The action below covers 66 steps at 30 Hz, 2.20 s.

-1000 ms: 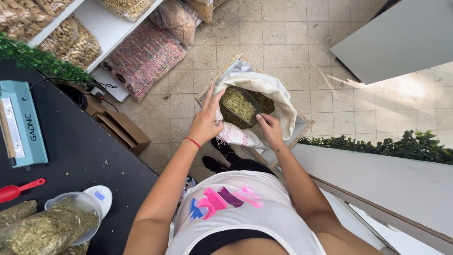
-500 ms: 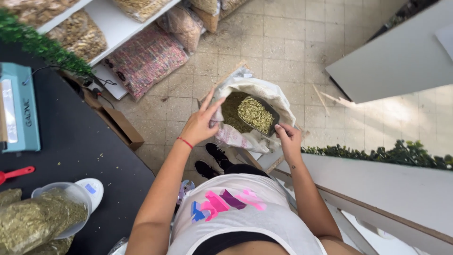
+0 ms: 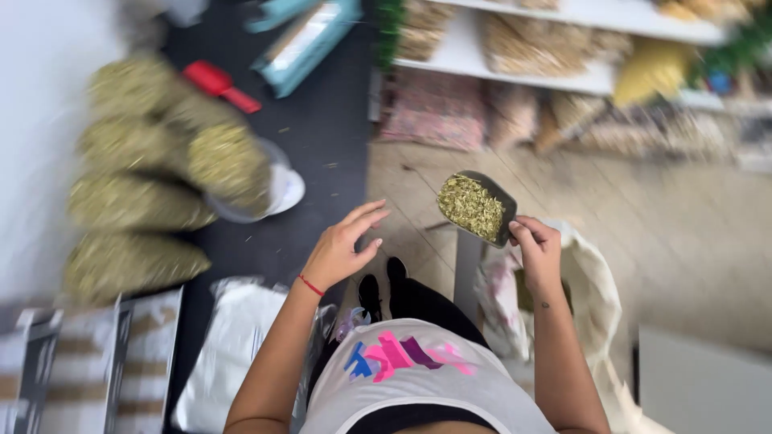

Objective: The person is scooping dried herbs from a large white sack into smaller plastic bags and containers on a work table.

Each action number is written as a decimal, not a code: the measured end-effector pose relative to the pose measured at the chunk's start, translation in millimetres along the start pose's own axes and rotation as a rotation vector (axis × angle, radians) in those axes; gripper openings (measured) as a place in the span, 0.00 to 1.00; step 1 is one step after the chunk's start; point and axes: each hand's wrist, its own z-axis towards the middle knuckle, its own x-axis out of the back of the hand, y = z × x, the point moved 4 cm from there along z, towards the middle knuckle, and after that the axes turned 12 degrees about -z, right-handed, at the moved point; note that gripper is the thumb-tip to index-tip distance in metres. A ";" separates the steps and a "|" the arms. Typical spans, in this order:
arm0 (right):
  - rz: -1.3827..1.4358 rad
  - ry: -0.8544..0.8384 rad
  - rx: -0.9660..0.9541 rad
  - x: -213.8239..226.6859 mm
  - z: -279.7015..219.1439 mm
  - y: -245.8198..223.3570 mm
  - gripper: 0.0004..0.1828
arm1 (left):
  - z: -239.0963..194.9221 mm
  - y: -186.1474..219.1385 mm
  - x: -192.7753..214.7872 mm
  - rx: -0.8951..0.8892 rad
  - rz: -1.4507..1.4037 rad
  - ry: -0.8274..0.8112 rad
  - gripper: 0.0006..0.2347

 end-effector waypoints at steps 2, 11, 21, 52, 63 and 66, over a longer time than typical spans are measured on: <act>0.030 -0.104 0.109 -33.0 30.4 -26.7 0.12 | -21.3 1.2 29.2 -0.055 -0.040 0.207 0.21; -0.125 -0.432 0.535 -150.2 129.1 -206.0 0.12 | -90.6 31.0 139.7 -0.126 0.142 0.964 0.13; -0.882 -0.241 1.183 -236.4 118.2 -341.2 0.14 | -69.6 26.4 159.0 0.079 0.671 0.957 0.20; 0.014 -0.170 0.225 -59.8 70.7 -27.3 0.08 | -18.0 15.8 47.8 -0.217 0.297 0.565 0.15; -0.291 0.384 -0.369 91.7 -159.3 181.3 0.08 | 74.0 -17.8 -206.4 -0.156 -0.029 -0.426 0.19; -0.224 0.500 -0.428 106.5 -183.9 181.4 0.07 | 78.7 2.1 -237.4 -0.129 -0.083 -0.552 0.19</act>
